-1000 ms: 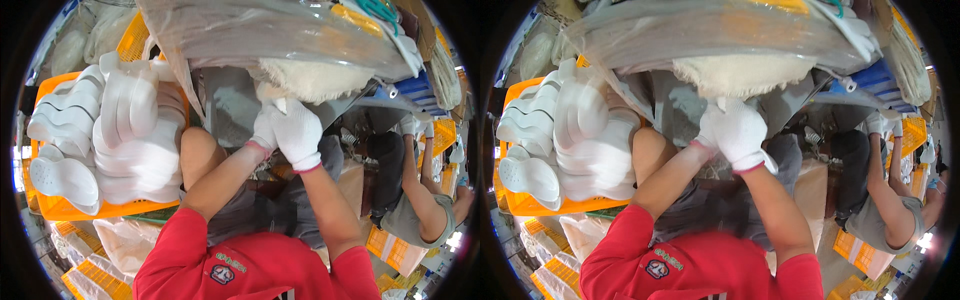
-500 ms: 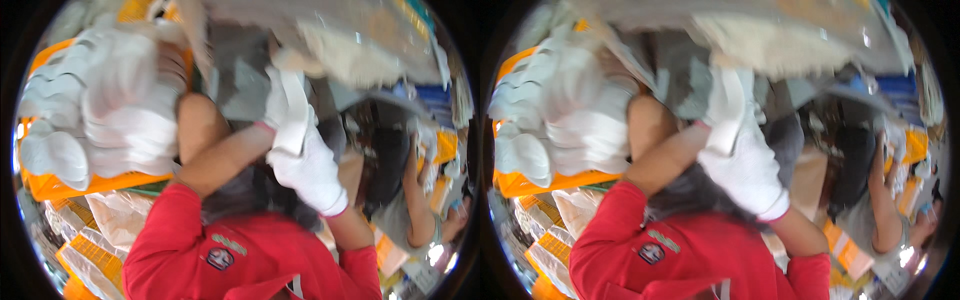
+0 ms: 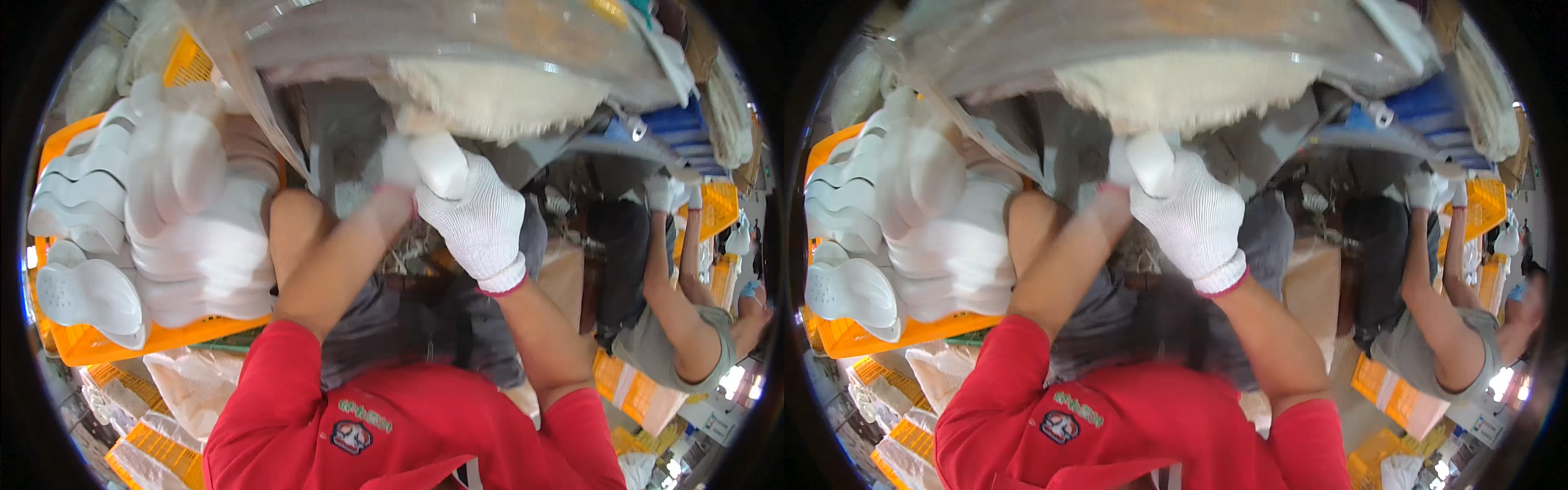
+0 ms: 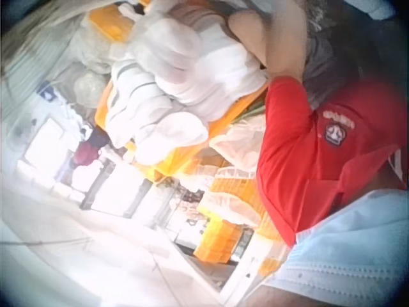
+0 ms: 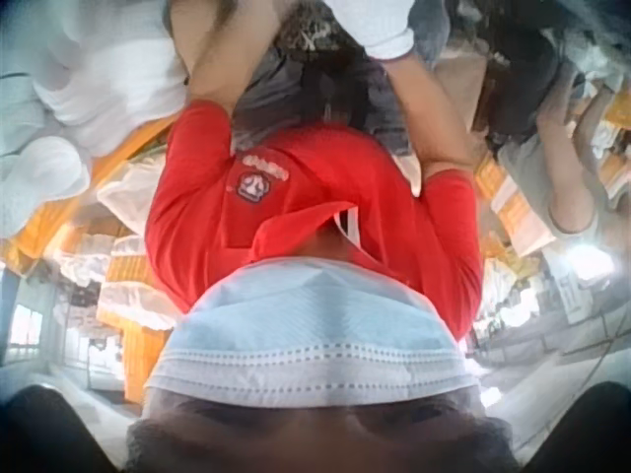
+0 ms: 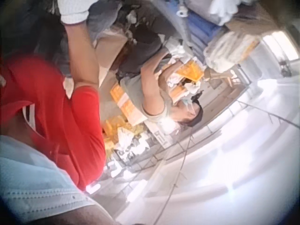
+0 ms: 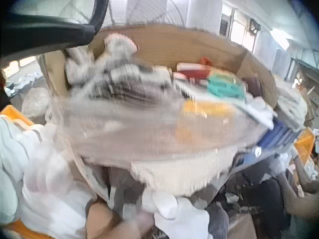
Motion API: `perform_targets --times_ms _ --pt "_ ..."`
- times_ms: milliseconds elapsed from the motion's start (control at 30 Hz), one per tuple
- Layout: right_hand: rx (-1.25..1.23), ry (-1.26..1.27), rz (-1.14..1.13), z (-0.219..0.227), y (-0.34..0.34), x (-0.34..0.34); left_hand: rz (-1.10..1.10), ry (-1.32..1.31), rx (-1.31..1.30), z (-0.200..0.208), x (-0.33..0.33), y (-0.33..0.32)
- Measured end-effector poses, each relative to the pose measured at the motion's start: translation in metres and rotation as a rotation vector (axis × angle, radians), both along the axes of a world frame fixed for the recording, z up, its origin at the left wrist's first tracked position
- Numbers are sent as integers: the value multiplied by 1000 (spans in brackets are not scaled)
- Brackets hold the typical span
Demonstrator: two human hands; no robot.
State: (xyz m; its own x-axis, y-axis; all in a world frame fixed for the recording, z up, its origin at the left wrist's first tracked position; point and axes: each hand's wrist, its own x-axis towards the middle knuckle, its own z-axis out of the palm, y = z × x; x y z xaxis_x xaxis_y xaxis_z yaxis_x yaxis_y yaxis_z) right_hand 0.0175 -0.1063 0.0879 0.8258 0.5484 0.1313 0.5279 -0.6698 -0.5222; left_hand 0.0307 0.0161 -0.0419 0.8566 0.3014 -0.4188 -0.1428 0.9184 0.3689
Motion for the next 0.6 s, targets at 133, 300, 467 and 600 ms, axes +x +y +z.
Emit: perform_targets --times_ms 133,300,467,600 --pt "-223 -367 247 14 16 7 341 105 674 -6 -8 -26" --pt "-208 64 264 27 -18 -13 -68 107 -274 -26 0 -34" --pt "-257 -37 348 13 -24 -17 -163 162 -89 31 13 24" --pt "-140 -104 430 24 -22 -13 -114 52 -439 57 -15 60"
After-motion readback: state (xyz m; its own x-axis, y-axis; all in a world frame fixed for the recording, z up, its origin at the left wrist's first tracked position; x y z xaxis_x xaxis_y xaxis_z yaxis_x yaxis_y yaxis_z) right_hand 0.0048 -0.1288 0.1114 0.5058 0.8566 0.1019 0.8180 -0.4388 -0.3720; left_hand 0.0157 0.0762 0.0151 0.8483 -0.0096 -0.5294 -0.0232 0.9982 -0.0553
